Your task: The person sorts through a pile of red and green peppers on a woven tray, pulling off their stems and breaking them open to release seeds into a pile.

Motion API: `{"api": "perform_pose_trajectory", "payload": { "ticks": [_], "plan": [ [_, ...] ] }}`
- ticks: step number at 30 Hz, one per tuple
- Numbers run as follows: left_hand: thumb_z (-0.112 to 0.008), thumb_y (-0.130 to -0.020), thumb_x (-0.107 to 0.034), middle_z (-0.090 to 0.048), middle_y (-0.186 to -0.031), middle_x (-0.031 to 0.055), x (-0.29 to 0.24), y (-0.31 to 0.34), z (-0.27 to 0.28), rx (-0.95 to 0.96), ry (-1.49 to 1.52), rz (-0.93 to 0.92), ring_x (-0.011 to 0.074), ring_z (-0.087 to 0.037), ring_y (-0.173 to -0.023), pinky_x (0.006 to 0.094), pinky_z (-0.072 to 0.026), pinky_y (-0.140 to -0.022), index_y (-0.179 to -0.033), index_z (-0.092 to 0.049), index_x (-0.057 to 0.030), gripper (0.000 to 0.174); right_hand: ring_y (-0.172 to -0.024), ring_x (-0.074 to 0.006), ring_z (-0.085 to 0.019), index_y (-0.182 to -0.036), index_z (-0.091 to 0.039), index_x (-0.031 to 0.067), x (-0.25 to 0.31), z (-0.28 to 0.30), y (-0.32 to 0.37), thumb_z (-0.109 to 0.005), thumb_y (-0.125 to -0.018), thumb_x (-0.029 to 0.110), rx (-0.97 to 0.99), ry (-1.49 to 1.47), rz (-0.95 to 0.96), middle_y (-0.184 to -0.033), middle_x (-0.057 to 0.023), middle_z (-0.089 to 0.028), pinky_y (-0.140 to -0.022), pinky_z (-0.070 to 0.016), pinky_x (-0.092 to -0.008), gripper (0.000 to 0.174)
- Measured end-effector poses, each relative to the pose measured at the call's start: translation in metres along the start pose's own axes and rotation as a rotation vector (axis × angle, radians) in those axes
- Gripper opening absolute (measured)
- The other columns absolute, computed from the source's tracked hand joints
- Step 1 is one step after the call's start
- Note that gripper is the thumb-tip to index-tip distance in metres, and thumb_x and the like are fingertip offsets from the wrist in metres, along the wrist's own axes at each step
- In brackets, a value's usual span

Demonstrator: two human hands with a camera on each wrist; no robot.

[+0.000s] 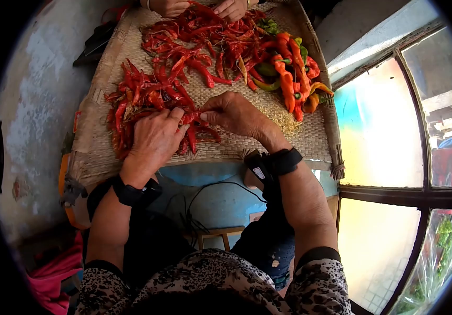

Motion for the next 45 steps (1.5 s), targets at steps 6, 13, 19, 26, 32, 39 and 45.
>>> {"api": "perform_pose_trajectory", "payload": {
  "ticks": [6,13,19,26,32,39,45],
  "plan": [
    [-0.064,-0.088,-0.015,-0.067,-0.087,0.0199,0.012,-0.001,0.010,-0.021,0.094,0.104,0.0352,-0.066,-0.073,0.0403,-0.0540,-0.067,-0.105,-0.058,-0.0007,0.024,-0.063,-0.0113,-0.058,-0.092,-0.068,0.0019,-0.014,0.029,0.006,-0.061,-0.094,0.028,-0.065,-0.125,-0.065,-0.068,-0.0028,-0.062,-0.059,-0.0471,-0.0299,0.027],
    [-0.065,-0.089,-0.015,-0.064,-0.086,0.0120,0.016,-0.008,0.024,-0.104,0.748,0.198,0.0217,-0.063,-0.073,0.0344,-0.0515,-0.066,-0.100,-0.059,-0.0025,0.018,-0.074,-0.0157,-0.060,-0.127,-0.050,-0.0113,-0.028,0.049,0.001,-0.056,-0.094,0.046,-0.793,-0.361,0.042,-0.088,-0.0119,-0.066,-0.064,-0.0493,-0.0283,0.067],
    [-0.059,-0.094,-0.015,-0.058,-0.096,0.0023,0.021,-0.008,0.016,-0.031,1.215,0.330,0.0081,-0.058,-0.076,0.0229,-0.0498,-0.069,-0.109,-0.056,-0.0039,0.019,-0.084,-0.0198,-0.066,-0.114,-0.064,-0.0024,0.020,0.001,-0.009,-0.067,-0.088,0.039,-0.226,-0.227,0.202,-0.092,-0.0140,-0.069,-0.071,-0.0527,-0.0324,0.048],
    [-0.060,-0.091,-0.013,-0.060,-0.087,0.0078,0.023,-0.009,0.018,0.120,1.064,0.336,0.0151,-0.060,-0.075,0.0311,-0.0520,-0.069,-0.101,-0.057,-0.0001,0.017,-0.068,-0.0091,-0.058,-0.092,-0.067,0.0010,0.026,-0.010,-0.010,-0.065,-0.092,0.027,-0.138,-0.137,0.232,-0.077,-0.0040,-0.066,-0.060,-0.0476,-0.0257,0.026],
    [-0.061,-0.087,-0.007,-0.061,-0.092,0.0166,0.018,-0.003,0.001,-0.019,0.457,0.028,0.0294,-0.062,-0.075,0.0390,-0.0515,-0.068,-0.101,-0.060,0.0021,0.017,-0.081,-0.0138,-0.062,-0.137,-0.041,-0.0069,-0.015,0.037,-0.017,-0.060,-0.092,0.045,-0.735,-0.332,0.033,-0.104,-0.0128,-0.066,-0.065,-0.0509,-0.0273,0.071],
    [-0.060,-0.087,-0.005,-0.056,-0.091,0.0158,0.006,-0.015,-0.009,0.040,0.109,-0.016,0.0360,-0.061,-0.075,0.0429,-0.0506,-0.065,-0.094,-0.060,0.0019,0.011,-0.087,-0.0229,-0.065,-0.110,-0.065,0.0020,-0.003,-0.005,-0.016,-0.068,-0.088,0.023,-0.231,0.126,0.141,-0.097,-0.0135,-0.068,-0.074,-0.0520,-0.0360,0.031],
    [-0.060,-0.088,-0.004,-0.057,-0.088,0.0155,0.006,-0.014,0.001,-0.066,0.286,0.042,0.0334,-0.062,-0.075,0.0409,-0.0507,-0.066,-0.098,-0.059,0.0000,0.011,-0.074,-0.0318,-0.064,-0.100,-0.068,0.0039,0.010,-0.016,-0.015,-0.070,-0.082,0.017,-0.271,0.304,0.328,-0.085,-0.0170,-0.067,-0.070,-0.0529,-0.0367,0.023]
  ]
}}
Point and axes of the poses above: each hand's wrist, its own y-axis away from the middle knuckle, its own z-axis out of the back of the hand, x = y × z, the point moved 2 cm from there along -y, towards the middle knuckle
